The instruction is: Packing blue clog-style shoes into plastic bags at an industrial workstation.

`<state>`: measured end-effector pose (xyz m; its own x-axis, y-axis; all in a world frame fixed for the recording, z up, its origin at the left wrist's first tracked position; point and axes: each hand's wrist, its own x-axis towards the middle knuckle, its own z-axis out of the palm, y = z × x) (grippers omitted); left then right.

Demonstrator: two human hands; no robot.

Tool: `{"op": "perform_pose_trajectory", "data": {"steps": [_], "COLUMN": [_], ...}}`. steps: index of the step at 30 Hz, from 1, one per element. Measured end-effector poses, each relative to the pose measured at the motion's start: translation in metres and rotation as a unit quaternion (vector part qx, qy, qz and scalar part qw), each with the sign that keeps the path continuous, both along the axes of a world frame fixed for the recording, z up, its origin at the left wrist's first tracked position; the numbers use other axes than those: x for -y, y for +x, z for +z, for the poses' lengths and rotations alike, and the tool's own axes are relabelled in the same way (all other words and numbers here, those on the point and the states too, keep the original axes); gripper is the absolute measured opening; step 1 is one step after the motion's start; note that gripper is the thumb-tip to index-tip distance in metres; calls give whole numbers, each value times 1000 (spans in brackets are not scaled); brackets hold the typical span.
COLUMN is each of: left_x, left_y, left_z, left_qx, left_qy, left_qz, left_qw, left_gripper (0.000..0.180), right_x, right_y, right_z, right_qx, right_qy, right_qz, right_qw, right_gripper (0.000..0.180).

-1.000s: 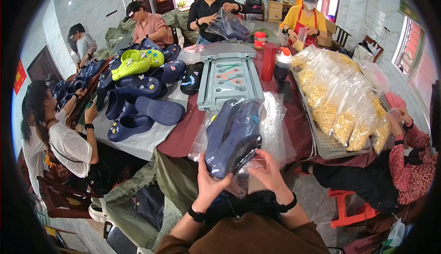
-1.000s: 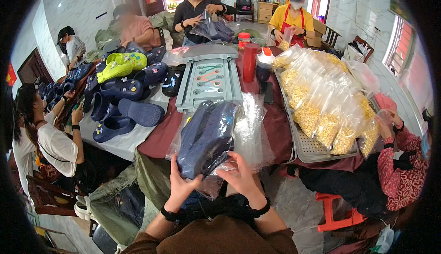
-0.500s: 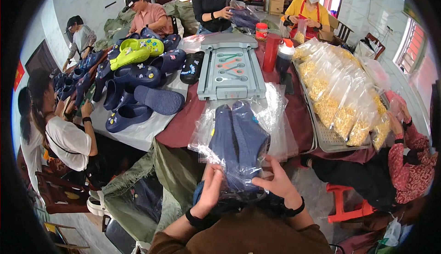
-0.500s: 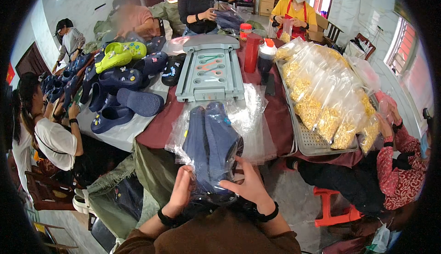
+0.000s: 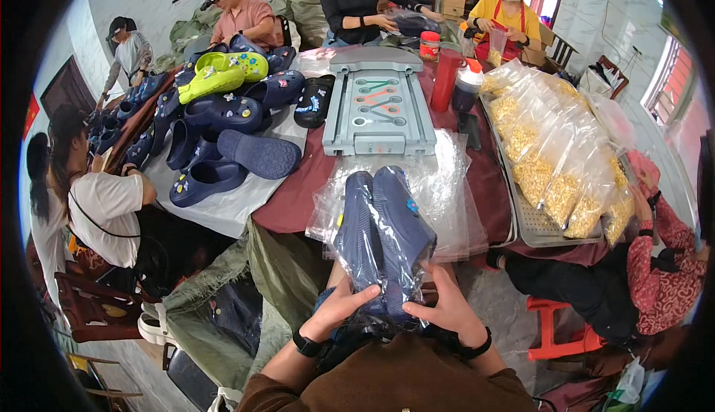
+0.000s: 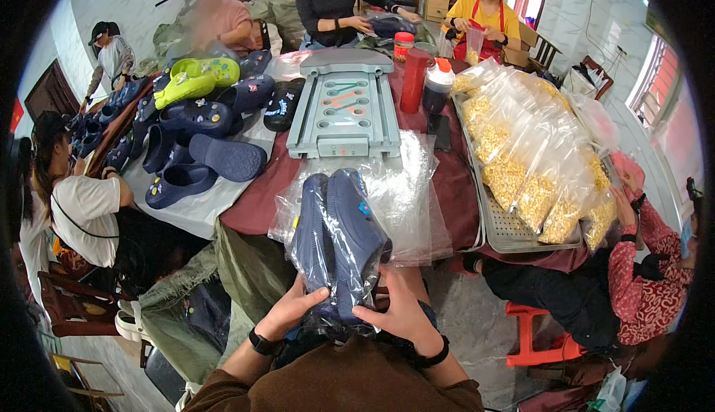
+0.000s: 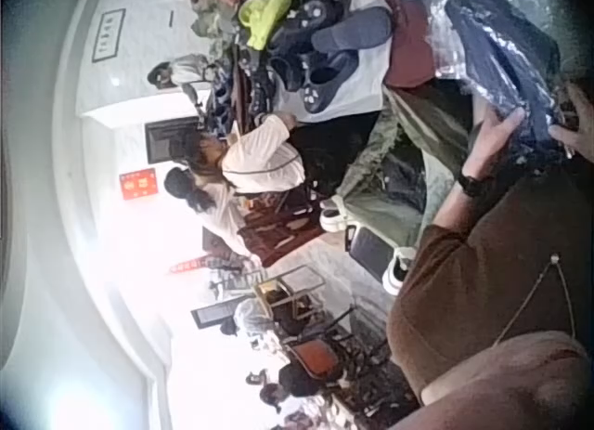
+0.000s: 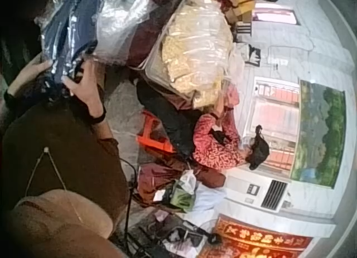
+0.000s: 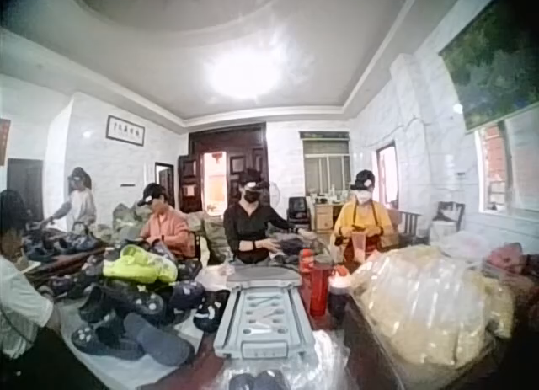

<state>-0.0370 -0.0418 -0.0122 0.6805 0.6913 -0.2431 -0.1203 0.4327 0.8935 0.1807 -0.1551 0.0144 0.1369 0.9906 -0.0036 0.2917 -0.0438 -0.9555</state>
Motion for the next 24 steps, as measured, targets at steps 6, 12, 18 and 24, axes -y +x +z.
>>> {"op": "perform_pose_trajectory", "data": {"steps": [6,12,18,24], "left_x": [6,6,6,7], "left_y": [2,-2,-1,0], "left_z": [10,25,5,13], "left_qx": [-26,-45,-21,-39], "left_qy": [129,45,236,280], "left_qz": [-7,-44,-32,-43], "left_qw": [991,997,971,958], "left_gripper": [96,100,103,103], "right_x": [0,9,6,0], "right_y": [11,19,14,9], "right_z": [-25,-13,-29,-21], "right_qx": [169,-199,-263,-66], "right_qy": [99,-59,-20,110], "right_qz": [9,31,14,-36], "right_qw": [981,978,965,991], "right_gripper": [92,91,85,57]}}
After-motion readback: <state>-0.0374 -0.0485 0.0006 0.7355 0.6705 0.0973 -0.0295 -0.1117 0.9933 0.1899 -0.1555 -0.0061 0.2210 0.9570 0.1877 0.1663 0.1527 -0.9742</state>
